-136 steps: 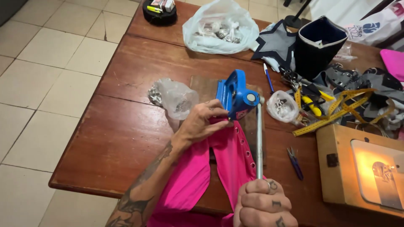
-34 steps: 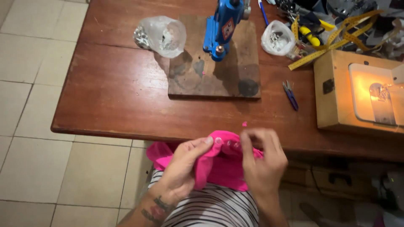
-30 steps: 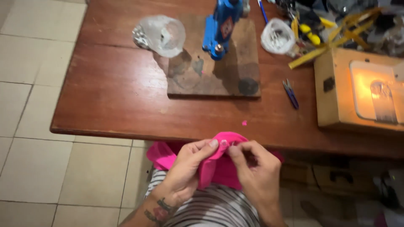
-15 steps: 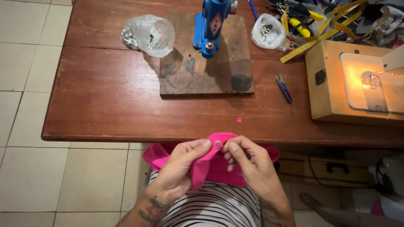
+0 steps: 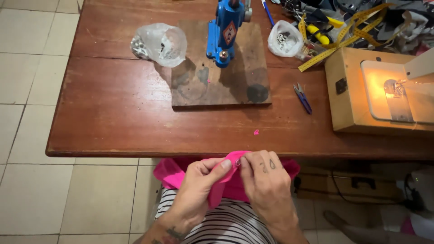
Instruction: The person uses a manual eyelet press to attach metal eyelets to a pink fabric garment. They repeatedly position the fabric under the press, pull the lever to secure the eyelets, and trim excess material with scissors.
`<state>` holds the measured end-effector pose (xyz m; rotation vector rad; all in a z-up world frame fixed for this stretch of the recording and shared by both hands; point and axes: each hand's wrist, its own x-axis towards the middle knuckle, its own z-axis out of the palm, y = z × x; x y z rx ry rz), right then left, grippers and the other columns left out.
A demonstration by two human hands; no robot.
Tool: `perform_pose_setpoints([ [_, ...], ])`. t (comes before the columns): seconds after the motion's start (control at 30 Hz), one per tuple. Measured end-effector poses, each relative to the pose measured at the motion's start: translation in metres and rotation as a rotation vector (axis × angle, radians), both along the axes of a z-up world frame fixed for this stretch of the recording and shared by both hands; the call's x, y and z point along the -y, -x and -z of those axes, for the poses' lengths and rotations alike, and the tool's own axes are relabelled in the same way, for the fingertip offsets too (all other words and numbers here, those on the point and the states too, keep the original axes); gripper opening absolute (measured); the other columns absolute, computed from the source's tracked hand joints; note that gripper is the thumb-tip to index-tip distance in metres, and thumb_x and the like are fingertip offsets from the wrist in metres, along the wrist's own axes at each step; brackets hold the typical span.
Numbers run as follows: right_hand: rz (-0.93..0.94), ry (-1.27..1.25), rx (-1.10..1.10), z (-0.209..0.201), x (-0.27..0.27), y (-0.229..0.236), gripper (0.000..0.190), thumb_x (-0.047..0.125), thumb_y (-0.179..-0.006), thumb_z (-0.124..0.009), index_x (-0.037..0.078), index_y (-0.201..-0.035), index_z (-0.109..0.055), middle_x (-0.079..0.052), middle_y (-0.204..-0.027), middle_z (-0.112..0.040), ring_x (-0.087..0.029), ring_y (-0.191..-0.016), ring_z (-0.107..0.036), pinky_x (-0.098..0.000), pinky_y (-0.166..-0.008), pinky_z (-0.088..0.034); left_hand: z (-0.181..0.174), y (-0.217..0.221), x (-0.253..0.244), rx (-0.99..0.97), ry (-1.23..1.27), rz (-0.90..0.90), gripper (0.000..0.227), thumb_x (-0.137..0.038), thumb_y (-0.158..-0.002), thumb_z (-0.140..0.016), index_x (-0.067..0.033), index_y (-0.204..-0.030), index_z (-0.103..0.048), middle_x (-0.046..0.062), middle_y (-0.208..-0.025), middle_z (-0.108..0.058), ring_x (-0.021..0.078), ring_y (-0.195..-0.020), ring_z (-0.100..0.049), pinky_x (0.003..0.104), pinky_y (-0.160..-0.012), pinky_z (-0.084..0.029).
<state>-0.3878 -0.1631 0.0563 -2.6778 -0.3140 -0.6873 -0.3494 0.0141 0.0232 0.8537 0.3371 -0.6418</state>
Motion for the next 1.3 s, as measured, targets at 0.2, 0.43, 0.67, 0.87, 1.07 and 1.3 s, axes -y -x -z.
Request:
perform_pose_setpoints([
  [0.2, -0.079, -0.087, 0.098, 0.018, 0.016, -0.004, 0.016, 0.011, -0.123, -0.064, 0.005, -0.108, -0.065, -0.012, -0.095, -0.068, -0.034, -0.081, -0.060, -0.0497, -0.079, -0.051, 0.001, -0.008, -0.004, -0.039, 0.133, 0.023, 0.035, -0.018, -0.113, -0.083, 0.0110, -0.131, -0.092, 0.020, -0.114, -0.095, 0.0193, -0.094, -0.085, 0.032, -0.090, -0.068],
  [0.43, -0.037, -0.355, -0.213, 0.023, 0.011, 0.005, 0.022, 0.019, -0.127, -0.057, 0.006, -0.112, -0.067, -0.011, -0.099, -0.067, -0.031, -0.091, -0.067, -0.0475, -0.091, -0.056, -0.005, -0.006, -0.001, 0.007, 0.115, 0.075, 0.038, -0.013, -0.110, -0.083, 0.0119, -0.138, -0.091, 0.023, -0.126, -0.094, 0.0200, -0.108, -0.085, 0.031, -0.102, -0.068],
  [0.67, -0.036, -0.014, 0.133, 0.017, 0.002, -0.006, 0.013, 0.005, -0.117, -0.069, 0.007, -0.104, -0.067, -0.010, -0.088, -0.062, -0.034, -0.076, -0.054, -0.0492, -0.072, -0.049, 0.002, -0.001, 0.003, 0.162, -0.109, 0.022, 0.032, -0.009, -0.104, -0.090, 0.0097, -0.128, -0.098, 0.018, -0.121, -0.098, 0.0142, -0.104, -0.082, 0.029, -0.097, -0.067],
  [0.87, -0.031, -0.444, 0.000, 0.033, 0.004, -0.005, 0.018, 0.003, -0.111, -0.066, 0.009, -0.094, -0.064, -0.005, -0.085, -0.063, -0.024, -0.075, -0.057, -0.0408, -0.074, -0.049, 0.007, 0.000, 0.002, 0.222, -0.211, 0.045, 0.024, -0.012, -0.105, -0.092, 0.0054, -0.120, -0.098, 0.014, -0.110, -0.097, 0.0147, -0.099, -0.083, 0.031, -0.093, -0.067],
  [1.07, -0.037, -0.566, -0.180, 0.032, 0.021, -0.002, 0.041, 0.040, -0.128, -0.046, 0.005, -0.135, -0.067, -0.011, -0.125, -0.075, -0.028, -0.121, -0.070, -0.0444, -0.113, -0.054, 0.017, -0.011, -0.008, 0.087, -0.014, 0.142, 0.018, -0.014, -0.111, -0.090, 0.0036, -0.111, -0.092, 0.008, -0.093, -0.089, 0.0078, -0.078, -0.074, 0.020, -0.070, -0.054],
  [1.3, -0.091, -0.909, -0.704, 0.030, 0.047, -0.008, 0.026, 0.026, -0.126, -0.066, 0.011, -0.107, -0.078, 0.004, -0.094, -0.070, -0.011, -0.087, -0.065, -0.0307, -0.084, -0.056, -0.042, -0.054, -0.029, 0.358, -0.325, 0.539, 0.026, -0.023, -0.104, -0.093, -0.0010, -0.118, -0.098, 0.010, -0.108, -0.099, 0.0124, -0.094, -0.088, 0.024, -0.087, -0.068],
])
